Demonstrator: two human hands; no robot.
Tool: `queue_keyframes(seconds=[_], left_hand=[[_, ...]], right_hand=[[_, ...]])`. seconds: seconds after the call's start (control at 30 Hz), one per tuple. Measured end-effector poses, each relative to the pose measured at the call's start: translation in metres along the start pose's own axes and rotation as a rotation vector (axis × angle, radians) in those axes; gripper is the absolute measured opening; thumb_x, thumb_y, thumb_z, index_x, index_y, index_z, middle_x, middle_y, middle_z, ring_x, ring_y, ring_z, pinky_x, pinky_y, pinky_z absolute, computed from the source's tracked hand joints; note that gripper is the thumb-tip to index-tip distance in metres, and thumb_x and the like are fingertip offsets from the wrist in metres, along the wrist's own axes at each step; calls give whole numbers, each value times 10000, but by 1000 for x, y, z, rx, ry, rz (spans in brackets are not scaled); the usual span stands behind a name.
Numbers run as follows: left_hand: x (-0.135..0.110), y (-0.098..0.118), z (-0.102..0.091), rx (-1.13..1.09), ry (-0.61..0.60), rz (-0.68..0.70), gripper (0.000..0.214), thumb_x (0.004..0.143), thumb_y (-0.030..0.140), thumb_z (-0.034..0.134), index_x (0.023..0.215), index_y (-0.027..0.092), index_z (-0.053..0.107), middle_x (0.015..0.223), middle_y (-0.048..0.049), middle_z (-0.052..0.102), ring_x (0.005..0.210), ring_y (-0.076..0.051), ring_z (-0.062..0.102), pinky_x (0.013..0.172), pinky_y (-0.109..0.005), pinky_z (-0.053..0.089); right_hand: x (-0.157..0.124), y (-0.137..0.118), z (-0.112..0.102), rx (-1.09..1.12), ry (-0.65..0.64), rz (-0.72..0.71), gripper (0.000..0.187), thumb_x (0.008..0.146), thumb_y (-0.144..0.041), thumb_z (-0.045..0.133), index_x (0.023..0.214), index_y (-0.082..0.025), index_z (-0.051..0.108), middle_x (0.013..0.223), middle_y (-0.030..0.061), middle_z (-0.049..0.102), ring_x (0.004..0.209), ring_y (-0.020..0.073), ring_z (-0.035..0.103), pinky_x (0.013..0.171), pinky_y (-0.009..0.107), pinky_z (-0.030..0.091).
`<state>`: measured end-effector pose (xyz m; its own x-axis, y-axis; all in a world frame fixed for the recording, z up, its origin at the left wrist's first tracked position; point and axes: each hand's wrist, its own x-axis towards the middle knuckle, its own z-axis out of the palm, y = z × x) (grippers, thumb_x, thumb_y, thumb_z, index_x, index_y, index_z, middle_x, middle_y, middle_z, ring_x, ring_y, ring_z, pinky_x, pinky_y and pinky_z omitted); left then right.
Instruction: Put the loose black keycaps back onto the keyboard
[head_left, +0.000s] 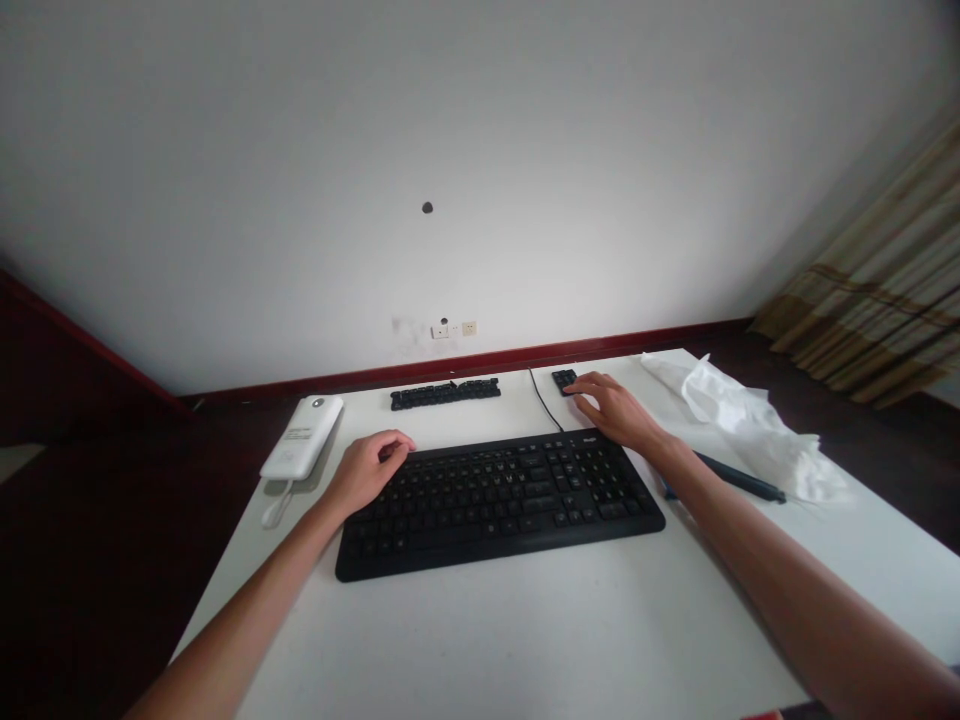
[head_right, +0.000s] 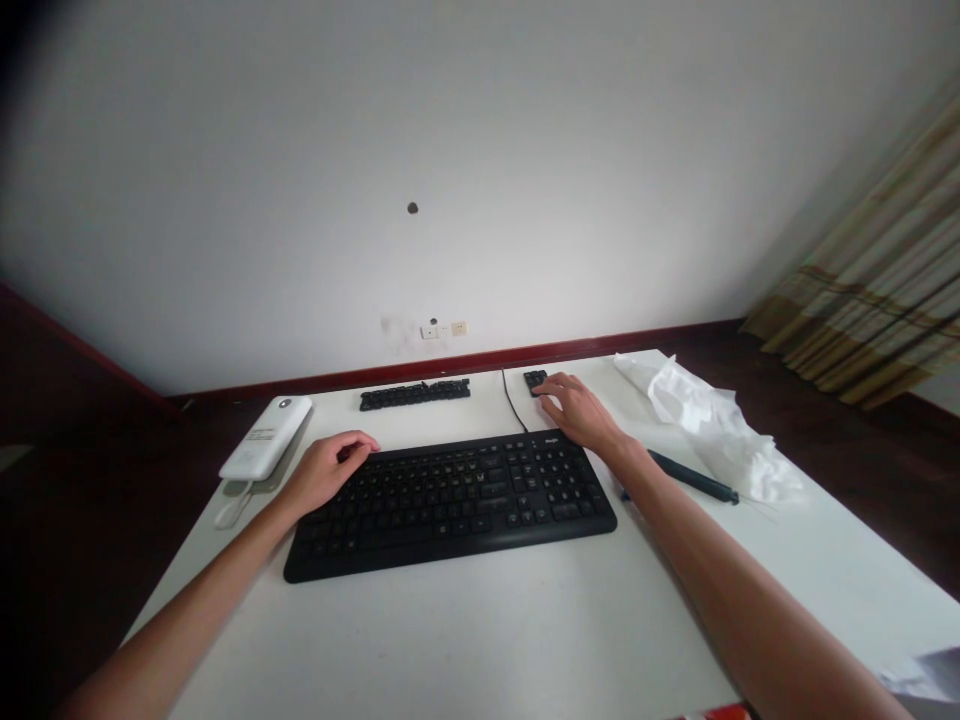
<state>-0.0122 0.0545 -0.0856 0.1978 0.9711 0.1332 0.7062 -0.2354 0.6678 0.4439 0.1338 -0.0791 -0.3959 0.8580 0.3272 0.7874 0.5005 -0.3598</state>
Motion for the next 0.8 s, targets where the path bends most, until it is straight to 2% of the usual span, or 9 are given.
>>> queue_keyframes(seconds=[0.63,0.8], left_hand=[[-1,3,0,-13,4,16,306,989,429,525,912,254,764,1000,-16,798,932,-219,725,866,-314,531],[-1,4,0,-24,-1,9,309,994,430,520,916,253,761,1003,-21,797,934,-221,724,871,-321,530]], right_hand=[[-11,-13,-14,11,-98,-3,283,944,-269,560,1131,-263,773,1220,73,743,1163,307,675,1077,494,503],[-8,-10,-10,14,-63,-56,380,917,-246,604,1276,-264,728,1290,85,723,1247,316,623,1108,515,487]])
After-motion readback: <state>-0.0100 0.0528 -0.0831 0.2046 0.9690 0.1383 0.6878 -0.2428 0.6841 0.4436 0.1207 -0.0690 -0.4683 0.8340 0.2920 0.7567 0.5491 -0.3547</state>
